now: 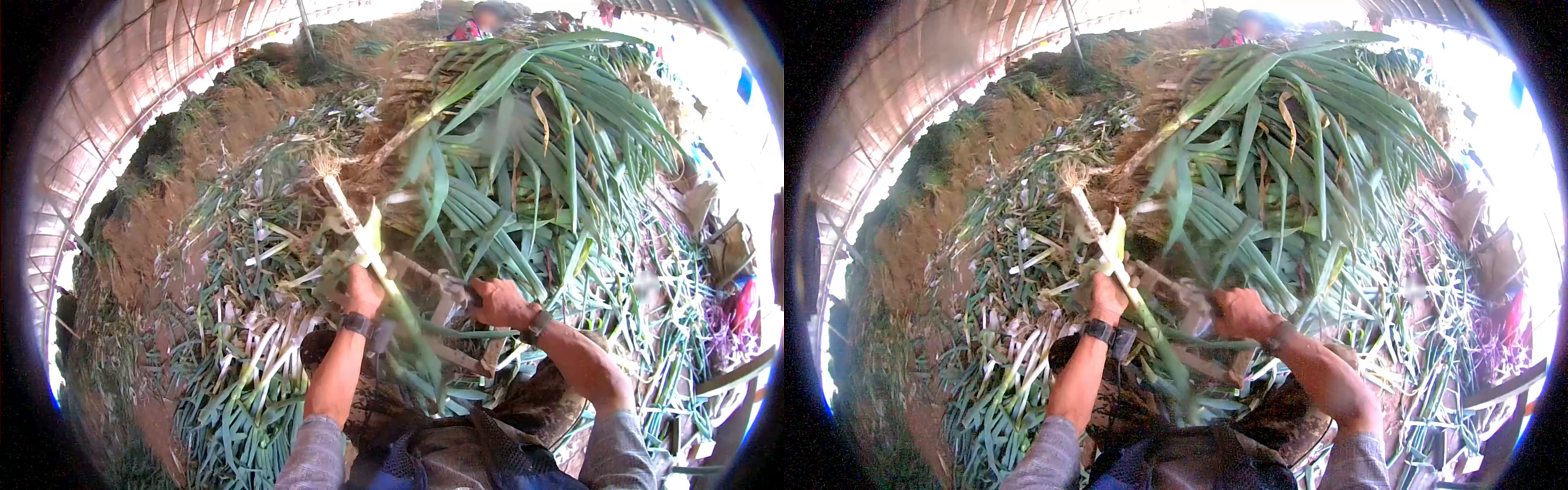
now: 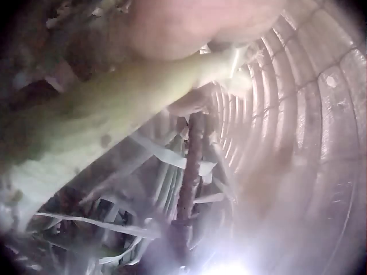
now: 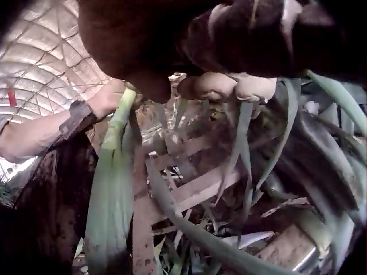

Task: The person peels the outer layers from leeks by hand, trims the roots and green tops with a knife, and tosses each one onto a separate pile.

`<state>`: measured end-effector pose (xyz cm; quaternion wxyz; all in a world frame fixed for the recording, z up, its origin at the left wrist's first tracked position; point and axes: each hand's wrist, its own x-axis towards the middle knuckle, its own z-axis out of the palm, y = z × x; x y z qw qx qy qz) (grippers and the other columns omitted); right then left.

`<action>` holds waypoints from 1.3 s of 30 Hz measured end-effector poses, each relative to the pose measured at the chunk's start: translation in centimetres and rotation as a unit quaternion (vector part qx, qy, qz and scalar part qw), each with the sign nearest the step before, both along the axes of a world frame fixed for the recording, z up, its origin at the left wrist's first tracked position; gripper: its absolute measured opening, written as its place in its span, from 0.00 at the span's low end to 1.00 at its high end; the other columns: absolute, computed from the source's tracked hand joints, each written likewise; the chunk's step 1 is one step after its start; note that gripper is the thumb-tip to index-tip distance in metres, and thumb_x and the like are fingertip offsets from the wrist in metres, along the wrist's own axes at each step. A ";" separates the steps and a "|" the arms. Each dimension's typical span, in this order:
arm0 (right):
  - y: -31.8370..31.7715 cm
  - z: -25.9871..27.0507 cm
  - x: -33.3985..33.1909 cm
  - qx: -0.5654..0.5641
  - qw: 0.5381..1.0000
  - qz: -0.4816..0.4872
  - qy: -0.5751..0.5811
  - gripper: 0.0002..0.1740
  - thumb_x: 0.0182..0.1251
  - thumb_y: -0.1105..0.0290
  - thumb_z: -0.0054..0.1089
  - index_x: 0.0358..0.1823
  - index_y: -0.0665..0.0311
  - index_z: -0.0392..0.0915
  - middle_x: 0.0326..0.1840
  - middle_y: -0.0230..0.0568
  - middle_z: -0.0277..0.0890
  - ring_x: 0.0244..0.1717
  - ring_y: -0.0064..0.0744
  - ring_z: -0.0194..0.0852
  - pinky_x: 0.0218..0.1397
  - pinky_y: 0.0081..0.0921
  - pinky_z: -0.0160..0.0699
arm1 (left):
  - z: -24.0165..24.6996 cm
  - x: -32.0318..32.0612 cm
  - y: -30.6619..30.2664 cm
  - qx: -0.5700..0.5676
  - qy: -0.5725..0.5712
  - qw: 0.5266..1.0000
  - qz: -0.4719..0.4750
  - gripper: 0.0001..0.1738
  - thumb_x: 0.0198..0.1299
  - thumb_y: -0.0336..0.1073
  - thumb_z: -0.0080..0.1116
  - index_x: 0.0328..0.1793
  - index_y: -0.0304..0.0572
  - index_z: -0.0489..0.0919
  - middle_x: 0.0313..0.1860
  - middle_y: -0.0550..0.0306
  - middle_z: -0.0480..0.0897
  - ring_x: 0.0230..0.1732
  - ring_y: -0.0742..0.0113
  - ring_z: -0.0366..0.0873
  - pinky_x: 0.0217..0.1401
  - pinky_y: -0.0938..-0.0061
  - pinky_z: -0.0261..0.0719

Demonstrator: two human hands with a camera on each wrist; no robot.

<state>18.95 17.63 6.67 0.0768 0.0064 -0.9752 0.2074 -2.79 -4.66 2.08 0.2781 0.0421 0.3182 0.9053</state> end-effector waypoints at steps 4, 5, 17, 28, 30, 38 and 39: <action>0.3 0.3 -0.4 0.005 0.998 0.044 0.046 0.20 0.53 0.60 0.65 0.44 0.63 0.79 0.30 0.54 0.81 0.33 0.61 0.80 0.37 0.52 0.78 | 0.3 0.0 1.0 0.091 0.023 0.996 -0.009 0.28 0.65 0.51 0.61 0.62 0.41 0.72 0.47 0.54 0.83 0.39 0.62 0.81 0.39 0.66 0.81; 0.0 0.7 -0.6 0.005 1.000 0.024 0.020 0.18 0.52 0.61 0.64 0.42 0.63 0.79 0.32 0.55 0.81 0.35 0.61 0.80 0.38 0.53 0.78 | 0.3 -0.4 1.2 0.070 0.020 0.997 -0.011 0.26 0.66 0.53 0.59 0.61 0.42 0.73 0.45 0.55 0.83 0.39 0.63 0.81 0.40 0.66 0.82; 0.0 0.8 -2.4 -0.045 0.997 -0.050 0.037 0.21 0.55 0.60 0.63 0.46 0.67 0.77 0.28 0.58 0.79 0.34 0.62 0.79 0.40 0.53 0.78 | 1.9 2.3 3.7 -0.076 0.023 0.996 -0.029 0.30 0.66 0.71 0.47 0.44 0.52 0.77 0.26 0.68 0.71 0.30 0.71 0.69 0.31 0.72 0.70; -0.5 3.2 -2.5 -0.083 0.993 -0.084 0.014 0.20 0.55 0.59 0.64 0.45 0.65 0.78 0.29 0.59 0.80 0.34 0.63 0.79 0.39 0.53 0.78 | 0.4 4.2 4.3 -0.146 0.061 0.987 0.006 0.32 0.68 0.72 0.41 0.37 0.51 0.73 0.16 0.70 0.62 0.18 0.74 0.61 0.19 0.75 0.61; 0.0 2.4 -2.6 -0.077 0.992 -0.090 0.043 0.19 0.55 0.59 0.64 0.44 0.65 0.78 0.28 0.59 0.79 0.34 0.63 0.79 0.39 0.53 0.78 | 0.0 5.0 4.3 -0.168 0.086 0.982 0.000 0.35 0.66 0.75 0.39 0.35 0.50 0.73 0.16 0.70 0.62 0.16 0.74 0.60 0.16 0.75 0.59; 0.3 2.8 -2.2 -0.056 0.994 -0.091 0.034 0.18 0.56 0.59 0.62 0.41 0.65 0.79 0.28 0.59 0.79 0.34 0.63 0.79 0.40 0.54 0.77 | -1.5 4.7 3.9 -0.182 0.080 0.980 0.004 0.34 0.67 0.74 0.37 0.34 0.52 0.73 0.19 0.69 0.67 0.15 0.73 0.62 0.15 0.74 0.64; 0.4 2.5 -2.1 -0.042 0.994 -0.091 0.044 0.18 0.56 0.58 0.62 0.40 0.65 0.79 0.28 0.59 0.79 0.33 0.63 0.79 0.39 0.53 0.77 | -1.5 4.5 3.8 -0.144 0.048 0.988 -0.008 0.32 0.69 0.72 0.38 0.33 0.52 0.72 0.20 0.69 0.67 0.17 0.73 0.63 0.16 0.74 0.64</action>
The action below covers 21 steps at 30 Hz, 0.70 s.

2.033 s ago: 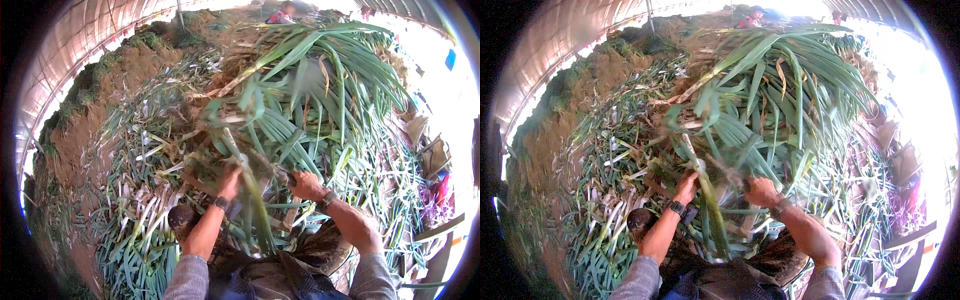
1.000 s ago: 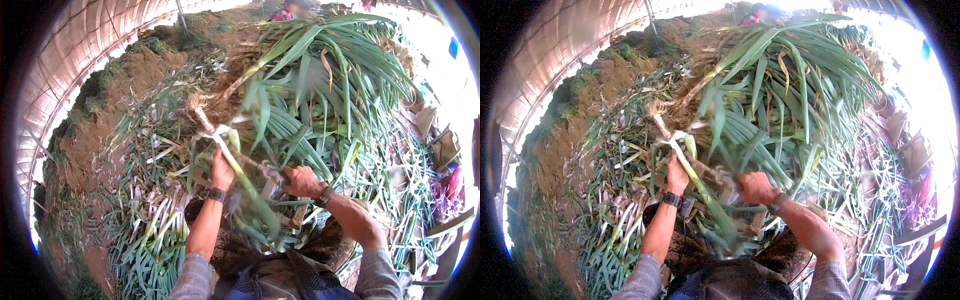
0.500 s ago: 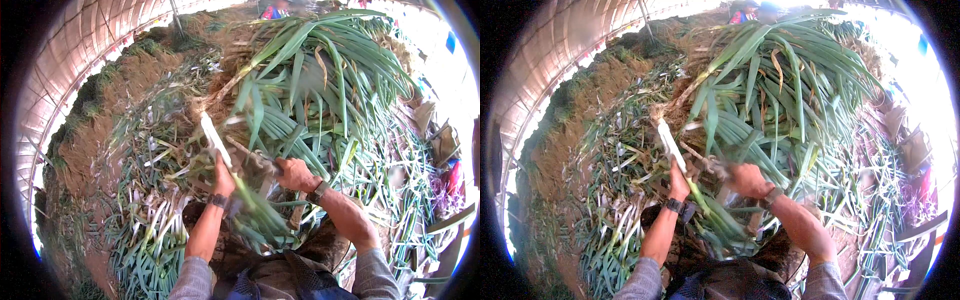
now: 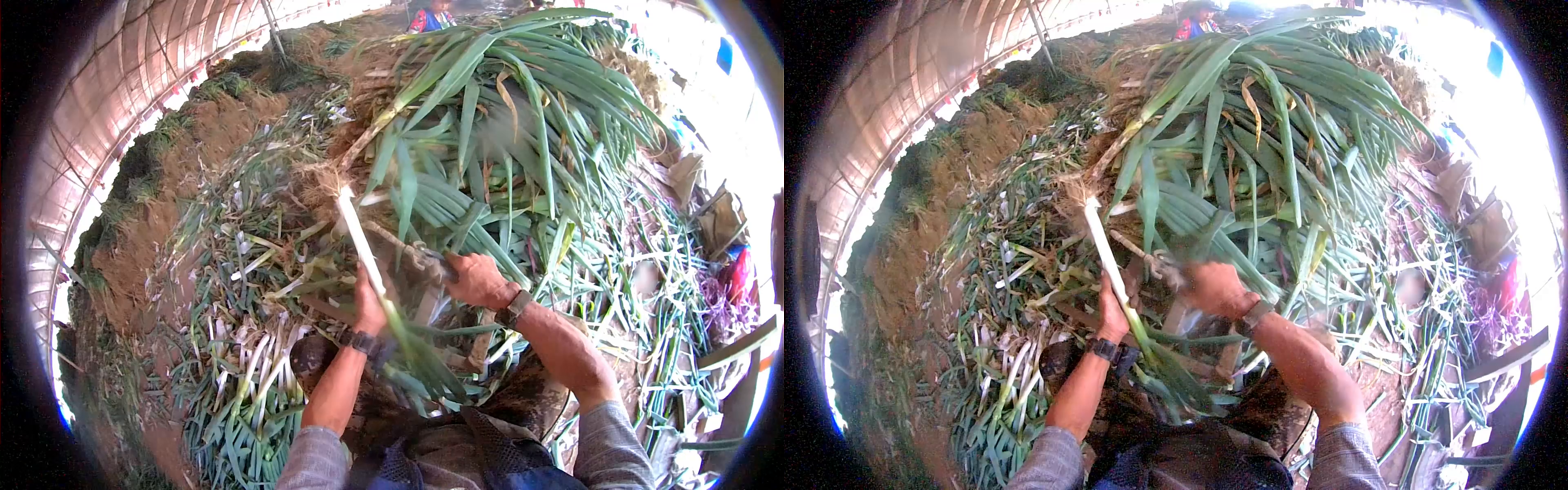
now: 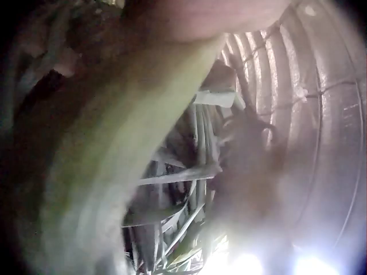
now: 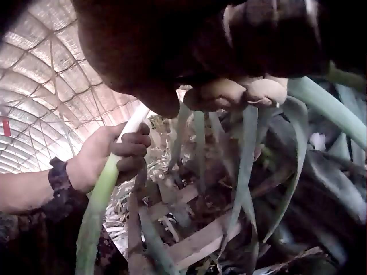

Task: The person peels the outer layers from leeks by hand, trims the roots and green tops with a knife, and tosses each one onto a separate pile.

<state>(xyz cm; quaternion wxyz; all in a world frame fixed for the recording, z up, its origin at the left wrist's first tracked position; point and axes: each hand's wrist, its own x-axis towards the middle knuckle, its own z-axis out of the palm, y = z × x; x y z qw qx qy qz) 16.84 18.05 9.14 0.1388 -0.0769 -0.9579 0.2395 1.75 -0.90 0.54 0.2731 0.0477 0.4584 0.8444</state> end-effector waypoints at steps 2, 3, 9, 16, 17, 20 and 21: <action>0.4 -0.7 0.2 0.015 1.000 0.002 0.007 0.17 0.57 0.58 0.61 0.40 0.65 0.79 0.27 0.58 0.79 0.32 0.63 0.79 0.38 0.53 0.77 | -1.8 -1.8 -0.5 0.043 -0.040 0.998 -0.003 0.29 0.71 0.68 0.40 0.32 0.54 0.71 0.20 0.68 0.67 0.20 0.72 0.65 0.19 0.72 0.66; 0.7 -0.8 0.4 0.032 0.999 0.037 -0.010 0.17 0.57 0.59 0.62 0.40 0.65 0.79 0.27 0.58 0.79 0.32 0.63 0.79 0.38 0.53 0.77 | -1.6 -2.0 -0.9 0.045 -0.041 0.998 0.000 0.29 0.71 0.68 0.40 0.32 0.54 0.71 0.20 0.68 0.67 0.20 0.72 0.65 0.19 0.72 0.66; 0.7 -1.8 1.9 0.081 0.984 0.139 -0.073 0.16 0.55 0.65 0.64 0.45 0.61 0.81 0.31 0.56 0.81 0.35 0.59 0.81 0.40 0.51 0.78 | -1.3 -1.6 -2.1 0.019 -0.075 0.997 0.015 0.28 0.71 0.67 0.40 0.36 0.52 0.73 0.22 0.67 0.69 0.22 0.71 0.68 0.20 0.69 0.68; 0.0 -1.5 2.2 0.069 0.982 0.174 -0.011 0.18 0.55 0.63 0.66 0.46 0.63 0.79 0.28 0.55 0.80 0.31 0.62 0.79 0.33 0.49 0.78 | -2.8 -1.9 -2.0 0.071 -0.058 0.994 0.064 0.24 0.70 0.63 0.48 0.42 0.51 0.76 0.26 0.66 0.75 0.27 0.69 0.76 0.22 0.68 0.74; -0.3 -1.3 1.7 0.078 0.981 0.180 -0.012 0.18 0.55 0.63 0.66 0.46 0.63 0.79 0.28 0.55 0.80 0.31 0.62 0.79 0.33 0.49 0.78 | -2.7 -1.8 -2.1 0.062 -0.054 0.994 0.065 0.23 0.70 0.62 0.50 0.42 0.51 0.76 0.26 0.66 0.75 0.29 0.70 0.77 0.23 0.69 0.74; -0.4 -0.6 0.2 0.073 0.994 0.074 0.019 0.15 0.58 0.61 0.64 0.41 0.64 0.79 0.29 0.54 0.80 0.33 0.61 0.79 0.36 0.48 0.79 | -4.4 -1.8 -2.2 0.080 -0.023 0.996 0.035 0.23 0.69 0.63 0.52 0.43 0.51 0.74 0.25 0.67 0.72 0.28 0.71 0.74 0.25 0.70 0.75; -0.2 -0.3 -0.3 0.081 0.994 0.076 0.020 0.15 0.58 0.61 0.64 0.41 0.64 0.79 0.29 0.54 0.80 0.33 0.61 0.79 0.36 0.48 0.79 | -4.2 -2.0 -1.8 0.096 -0.025 0.995 0.021 0.24 0.69 0.64 0.52 0.43 0.52 0.73 0.24 0.68 0.70 0.27 0.72 0.72 0.25 0.70 0.75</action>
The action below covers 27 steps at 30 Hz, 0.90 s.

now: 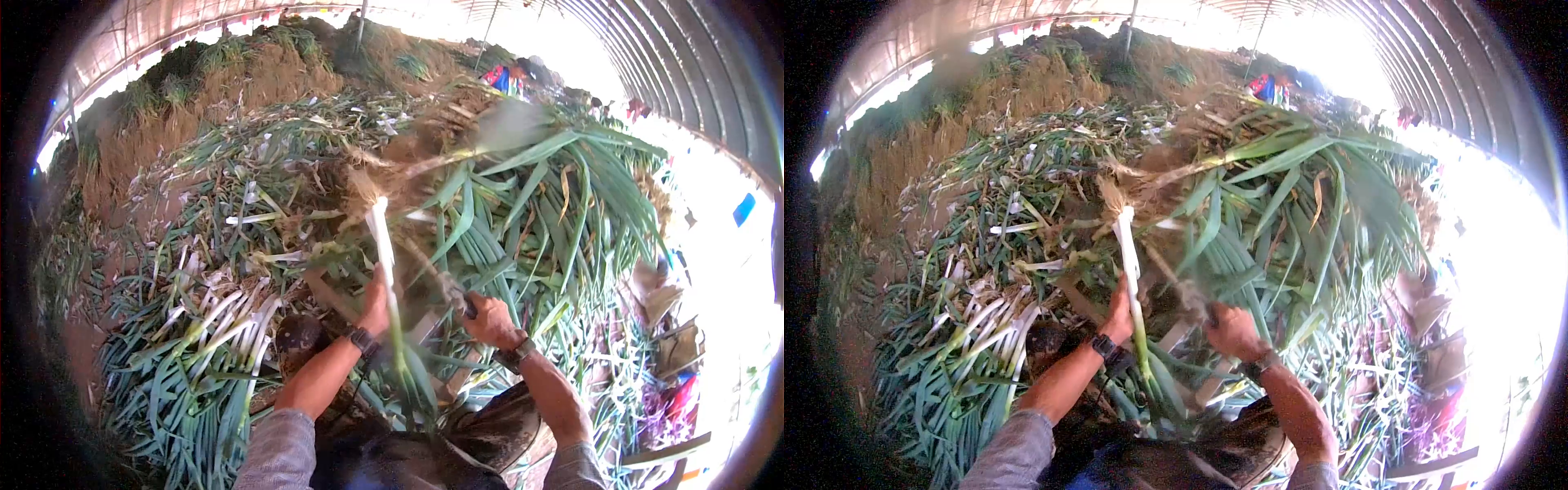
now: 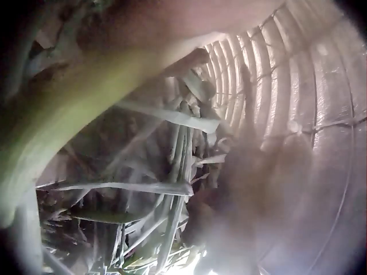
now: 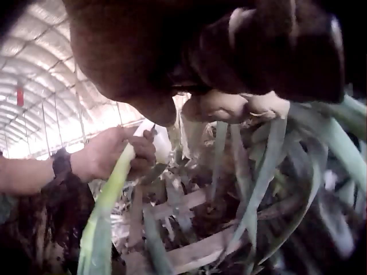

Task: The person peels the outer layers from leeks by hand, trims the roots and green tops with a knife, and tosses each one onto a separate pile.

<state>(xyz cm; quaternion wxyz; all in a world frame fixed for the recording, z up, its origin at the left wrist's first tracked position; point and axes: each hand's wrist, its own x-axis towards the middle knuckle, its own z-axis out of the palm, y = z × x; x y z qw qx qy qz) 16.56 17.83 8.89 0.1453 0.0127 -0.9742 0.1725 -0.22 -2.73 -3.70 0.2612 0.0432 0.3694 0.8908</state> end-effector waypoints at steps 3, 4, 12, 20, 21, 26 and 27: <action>0.0 0.9 -1.7 0.067 0.997 -0.001 -0.041 0.18 0.56 0.62 0.64 0.45 0.63 0.80 0.33 0.54 0.82 0.37 0.57 0.81 0.41 0.49 0.79 | 3.8 1.5 -0.6 0.008 -0.027 0.999 -0.021 0.29 0.68 0.70 0.45 0.41 0.53 0.72 0.22 0.69 0.65 0.24 0.73 0.64 0.26 0.72 0.69; 0.1 1.5 -2.1 0.067 0.997 0.003 -0.042 0.18 0.56 0.62 0.64 0.45 0.63 0.80 0.33 0.54 0.82 0.37 0.57 0.81 0.41 0.49 0.79 | 4.0 1.7 -0.7 0.023 -0.066 0.996 -0.052 0.30 0.67 0.72 0.42 0.41 0.53 0.71 0.21 0.70 0.64 0.24 0.73 0.63 0.26 0.72 0.67; 0.0 0.2 -3.2 0.002 0.999 0.044 0.007 0.17 0.53 0.66 0.62 0.44 0.64 0.78 0.33 0.54 0.82 0.36 0.60 0.80 0.41 0.50 0.79 | 4.2 2.1 -0.9 -0.070 -0.092 0.991 0.073 0.30 0.63 0.73 0.50 0.38 0.54 0.71 0.23 0.69 0.67 0.27 0.71 0.68 0.31 0.71 0.72; 0.0 -1.1 -3.5 0.023 0.998 0.006 -0.063 0.15 0.57 0.63 0.61 0.44 0.63 0.79 0.32 0.57 0.81 0.36 0.62 0.80 0.41 0.51 0.79 | 0.6 1.0 -1.0 -0.044 -0.040 0.998 0.031 0.30 0.64 0.71 0.50 0.39 0.52 0.73 0.26 0.67 0.72 0.29 0.71 0.73 0.31 0.68 0.78; 0.3 -1.7 -3.8 0.044 0.995 0.013 -0.088 0.15 0.57 0.64 0.61 0.45 0.61 0.80 0.32 0.57 0.81 0.35 0.62 0.80 0.40 0.50 0.80 | 1.0 1.2 -0.9 -0.039 -0.035 0.998 0.018 0.32 0.62 0.73 0.52 0.39 0.50 0.74 0.25 0.67 0.73 0.28 0.72 0.73 0.28 0.71 0.78; 0.9 -0.9 -2.3 -0.046 0.998 0.025 0.028 0.16 0.59 0.62 0.62 0.44 0.64 0.80 0.32 0.59 0.80 0.37 0.61 0.80 0.39 0.48 0.79 | 3.6 0.8 -1.9 -0.140 0.029 0.981 0.133 0.31 0.61 0.72 0.54 0.37 0.51 0.74 0.22 0.67 0.74 0.18 0.77 0.73 0.16 0.79 0.78; 0.8 -0.2 -2.3 -0.086 0.996 -0.014 0.008 0.16 0.61 0.61 0.61 0.45 0.65 0.79 0.33 0.60 0.81 0.39 0.61 0.81 0.42 0.48 0.80 | 5.5 0.3 -2.4 -0.167 0.032 0.972 0.162 0.30 0.62 0.71 0.53 0.36 0.51 0.74 0.21 0.68 0.74 0.16 0.78 0.72 0.14 0.80 0.76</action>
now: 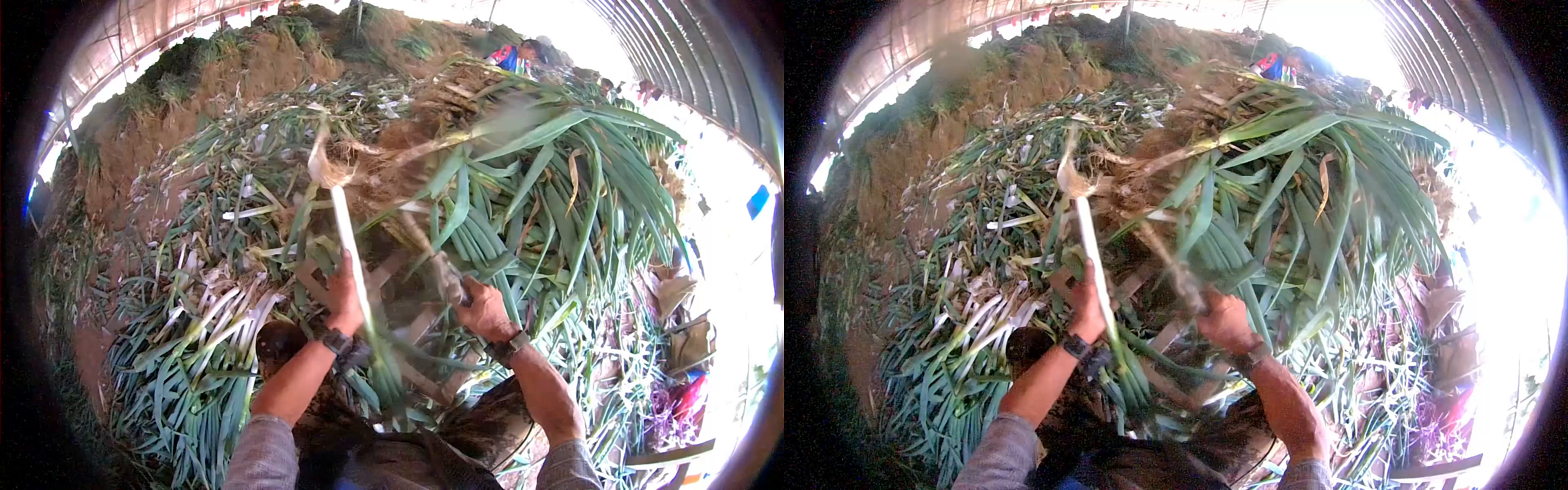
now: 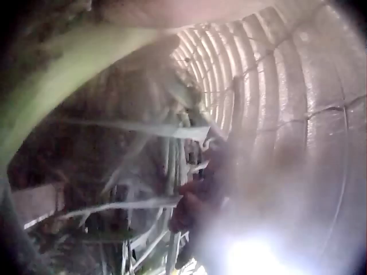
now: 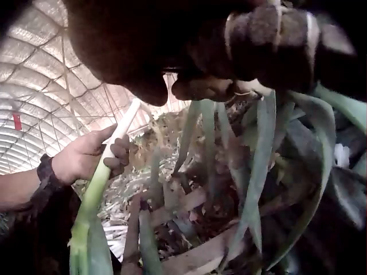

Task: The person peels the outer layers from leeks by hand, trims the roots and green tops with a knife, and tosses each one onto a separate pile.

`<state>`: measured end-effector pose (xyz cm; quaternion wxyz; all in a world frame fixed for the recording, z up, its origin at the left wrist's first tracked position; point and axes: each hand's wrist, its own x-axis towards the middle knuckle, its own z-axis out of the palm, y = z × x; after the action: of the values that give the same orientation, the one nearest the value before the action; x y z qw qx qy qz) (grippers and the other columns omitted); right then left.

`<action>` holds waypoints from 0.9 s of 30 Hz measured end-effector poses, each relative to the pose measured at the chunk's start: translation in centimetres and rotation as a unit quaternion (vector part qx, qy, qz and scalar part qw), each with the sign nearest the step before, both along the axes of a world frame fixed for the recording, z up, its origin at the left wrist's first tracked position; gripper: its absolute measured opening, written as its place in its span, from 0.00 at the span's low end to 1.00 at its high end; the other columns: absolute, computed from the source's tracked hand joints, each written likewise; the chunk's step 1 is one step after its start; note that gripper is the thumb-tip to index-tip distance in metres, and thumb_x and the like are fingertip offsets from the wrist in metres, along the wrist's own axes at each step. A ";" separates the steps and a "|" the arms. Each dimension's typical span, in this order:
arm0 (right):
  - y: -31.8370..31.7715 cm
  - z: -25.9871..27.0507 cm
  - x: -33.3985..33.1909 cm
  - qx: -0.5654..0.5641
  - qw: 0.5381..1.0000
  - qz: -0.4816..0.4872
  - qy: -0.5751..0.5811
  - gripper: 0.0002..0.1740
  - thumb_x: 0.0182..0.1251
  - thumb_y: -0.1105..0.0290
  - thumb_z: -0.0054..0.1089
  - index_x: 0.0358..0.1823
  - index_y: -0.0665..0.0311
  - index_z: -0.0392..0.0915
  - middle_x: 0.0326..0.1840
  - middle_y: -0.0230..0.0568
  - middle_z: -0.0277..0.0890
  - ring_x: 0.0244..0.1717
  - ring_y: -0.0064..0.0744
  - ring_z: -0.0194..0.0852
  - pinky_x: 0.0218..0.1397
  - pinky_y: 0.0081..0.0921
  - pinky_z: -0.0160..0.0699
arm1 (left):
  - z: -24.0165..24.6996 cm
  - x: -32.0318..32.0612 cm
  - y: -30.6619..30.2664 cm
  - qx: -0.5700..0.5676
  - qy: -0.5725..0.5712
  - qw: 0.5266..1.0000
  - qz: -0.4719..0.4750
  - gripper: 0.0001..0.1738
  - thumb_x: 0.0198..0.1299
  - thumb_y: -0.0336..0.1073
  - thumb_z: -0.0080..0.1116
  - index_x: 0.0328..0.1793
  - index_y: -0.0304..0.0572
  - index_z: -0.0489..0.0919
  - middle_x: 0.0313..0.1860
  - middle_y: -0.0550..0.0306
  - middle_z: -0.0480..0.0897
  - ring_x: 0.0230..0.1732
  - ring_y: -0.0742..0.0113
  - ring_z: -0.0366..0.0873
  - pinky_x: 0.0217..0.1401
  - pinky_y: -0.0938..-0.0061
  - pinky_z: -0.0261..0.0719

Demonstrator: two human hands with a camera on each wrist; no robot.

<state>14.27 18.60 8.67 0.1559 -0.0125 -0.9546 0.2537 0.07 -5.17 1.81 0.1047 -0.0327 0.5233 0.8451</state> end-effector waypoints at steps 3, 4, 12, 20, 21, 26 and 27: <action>0.7 0.4 0.4 -0.111 0.993 -0.037 -0.032 0.21 0.65 0.57 0.60 0.48 0.68 0.79 0.35 0.61 0.82 0.41 0.58 0.83 0.44 0.44 0.80 | 8.3 -1.7 -2.9 -0.031 0.091 0.990 0.102 0.30 0.65 0.70 0.50 0.34 0.50 0.76 0.17 0.70 0.72 0.11 0.80 0.68 0.11 0.83 0.71; 1.8 -0.7 0.4 -0.128 0.989 -0.044 -0.053 0.22 0.64 0.57 0.60 0.48 0.69 0.79 0.37 0.61 0.82 0.41 0.56 0.84 0.44 0.43 0.80 | 10.3 -2.8 -4.5 -0.026 0.118 0.987 0.108 0.30 0.65 0.70 0.51 0.34 0.50 0.77 0.17 0.69 0.73 0.11 0.80 0.68 0.11 0.83 0.70; 3.1 0.3 2.6 -0.123 0.982 -0.067 -0.130 0.23 0.60 0.57 0.65 0.48 0.70 0.80 0.37 0.58 0.83 0.41 0.49 0.84 0.45 0.41 0.80 | 23.1 -12.1 -21.9 -0.377 0.260 0.841 0.289 0.36 0.64 0.69 0.53 0.29 0.38 0.79 0.16 0.63 0.71 0.14 0.71 0.68 0.17 0.72 0.66; 4.5 -1.9 2.6 -0.131 0.977 -0.059 -0.159 0.27 0.58 0.58 0.64 0.55 0.68 0.78 0.39 0.57 0.83 0.43 0.50 0.84 0.47 0.41 0.80 | 14.3 -17.9 -24.2 -0.681 0.314 0.649 0.127 0.28 0.65 0.56 0.58 0.56 0.38 0.81 0.49 0.43 0.85 0.50 0.51 0.83 0.54 0.62 0.78; 4.3 -1.7 2.7 -0.130 0.977 -0.063 -0.155 0.27 0.58 0.58 0.64 0.55 0.68 0.78 0.39 0.57 0.83 0.43 0.50 0.84 0.47 0.41 0.80 | 14.5 -17.2 -20.3 -0.646 0.321 0.686 0.094 0.26 0.65 0.56 0.58 0.54 0.39 0.82 0.46 0.45 0.86 0.47 0.52 0.83 0.51 0.62 0.79; 3.2 1.8 3.4 -0.266 0.953 -0.067 -0.131 0.22 0.64 0.61 0.63 0.51 0.72 0.78 0.37 0.44 0.82 0.38 0.33 0.78 0.45 0.32 0.77 | 18.4 -19.1 -1.2 -0.513 0.402 0.758 -0.025 0.24 0.64 0.54 0.60 0.49 0.38 0.83 0.41 0.47 0.85 0.41 0.57 0.83 0.45 0.61 0.78; 3.5 2.2 3.7 -0.288 0.946 -0.091 -0.120 0.21 0.64 0.61 0.63 0.50 0.72 0.78 0.36 0.41 0.81 0.38 0.29 0.76 0.44 0.30 0.76 | 20.2 -18.5 2.4 -0.496 0.382 0.777 -0.069 0.25 0.64 0.54 0.60 0.53 0.38 0.83 0.46 0.45 0.85 0.46 0.55 0.83 0.49 0.60 0.79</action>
<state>17.93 22.06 10.89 0.0521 -0.1741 -0.8475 0.4987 -18.45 -2.79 22.02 -0.0765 0.2812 0.8681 0.4017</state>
